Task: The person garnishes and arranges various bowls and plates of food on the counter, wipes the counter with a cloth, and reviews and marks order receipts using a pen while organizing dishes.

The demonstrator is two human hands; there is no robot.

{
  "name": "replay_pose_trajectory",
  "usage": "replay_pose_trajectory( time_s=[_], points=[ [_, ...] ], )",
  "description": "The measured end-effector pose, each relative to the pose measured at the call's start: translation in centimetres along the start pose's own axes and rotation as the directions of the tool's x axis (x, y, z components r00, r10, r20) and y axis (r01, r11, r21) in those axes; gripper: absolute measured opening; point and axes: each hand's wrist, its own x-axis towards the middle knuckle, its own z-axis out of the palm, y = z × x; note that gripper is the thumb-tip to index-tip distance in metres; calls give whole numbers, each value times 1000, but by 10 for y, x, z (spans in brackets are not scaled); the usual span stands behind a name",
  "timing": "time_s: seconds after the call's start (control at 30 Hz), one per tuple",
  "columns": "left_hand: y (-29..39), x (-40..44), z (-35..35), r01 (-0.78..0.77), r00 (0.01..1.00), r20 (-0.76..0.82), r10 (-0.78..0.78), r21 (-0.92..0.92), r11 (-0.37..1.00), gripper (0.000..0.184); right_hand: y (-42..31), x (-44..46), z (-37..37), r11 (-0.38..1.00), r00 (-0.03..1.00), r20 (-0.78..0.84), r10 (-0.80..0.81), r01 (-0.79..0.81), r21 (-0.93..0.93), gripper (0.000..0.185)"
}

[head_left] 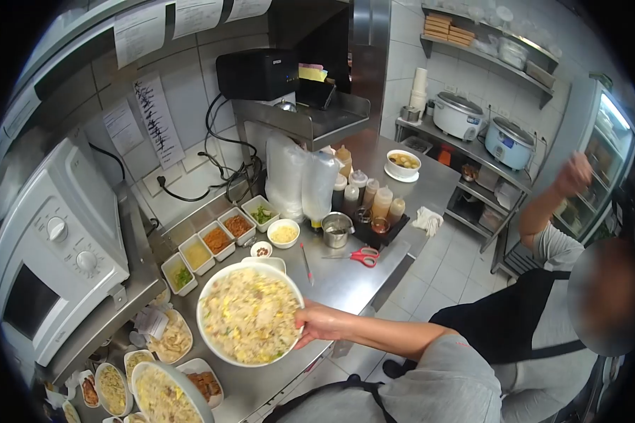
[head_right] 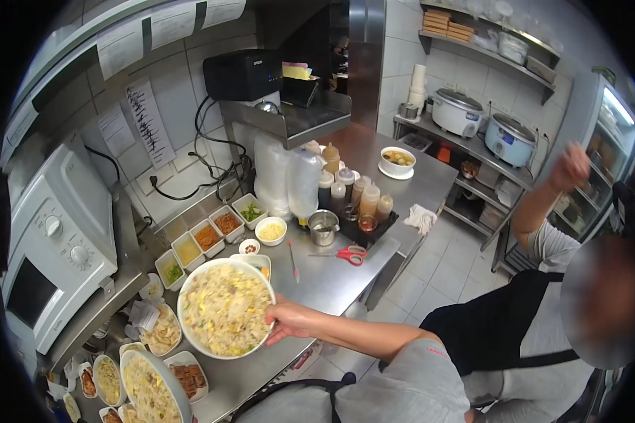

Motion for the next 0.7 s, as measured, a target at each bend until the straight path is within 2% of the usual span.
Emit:
replay_pose_trajectory(
  time_s=[0.03,0.07,0.1,0.17,0.2,0.27,0.3,0.33,0.4,0.43,0.47,0.53,0.57,0.67,0.7],
  points=[
    [-11,1,-1,60,996,-69,-62,-30,998,70,-8,-9,-15,1000,1000,-14,-17,17,4,69],
    [-23,1,6,40,995,-85,-44,-50,998,70,-17,-17,-29,999,999,-25,-34,34,-2,67],
    [-31,3,17,71,997,20,-71,7,997,66,-26,-26,-39,999,1000,-4,-18,18,-27,67],
    [-48,8,40,112,964,226,-141,137,984,60,-39,-44,-56,991,983,-145,-110,120,58,66],
    [-55,10,52,96,969,217,-121,122,988,60,-43,-51,-64,993,986,-128,-103,109,43,66],
    [-62,18,73,174,974,115,-193,157,972,62,-46,-62,-83,955,964,-174,-199,231,186,68],
    [-68,28,84,154,988,-34,-150,194,969,61,-48,-69,-94,951,963,-183,-199,235,202,67],
    [-65,35,97,149,989,-36,-144,207,967,61,-49,-77,-105,944,960,-196,-202,244,222,66],
    [-69,47,134,229,972,-3,-234,209,951,61,-51,-89,-124,924,951,-225,-213,270,270,65],
    [-72,54,146,216,967,83,-242,242,946,63,-54,-100,-129,894,925,-281,-255,336,295,63],
    [-76,63,153,235,960,91,-265,251,939,63,-58,-111,-135,858,892,-339,-298,406,313,61],
    [-78,79,164,254,934,177,-310,279,926,66,-65,-132,-148,820,872,-369,-321,451,353,58],
    [-79,76,192,256,947,97,-306,349,902,68,-71,-142,-157,804,838,-423,-344,496,327,56],
    [-92,69,248,219,941,139,-308,443,869,67,-88,-174,-193,765,774,-501,-387,573,295,55],
    [-101,66,264,226,934,157,-320,435,872,66,-96,-185,-206,736,724,-552,-413,622,265,54]
  ],
)
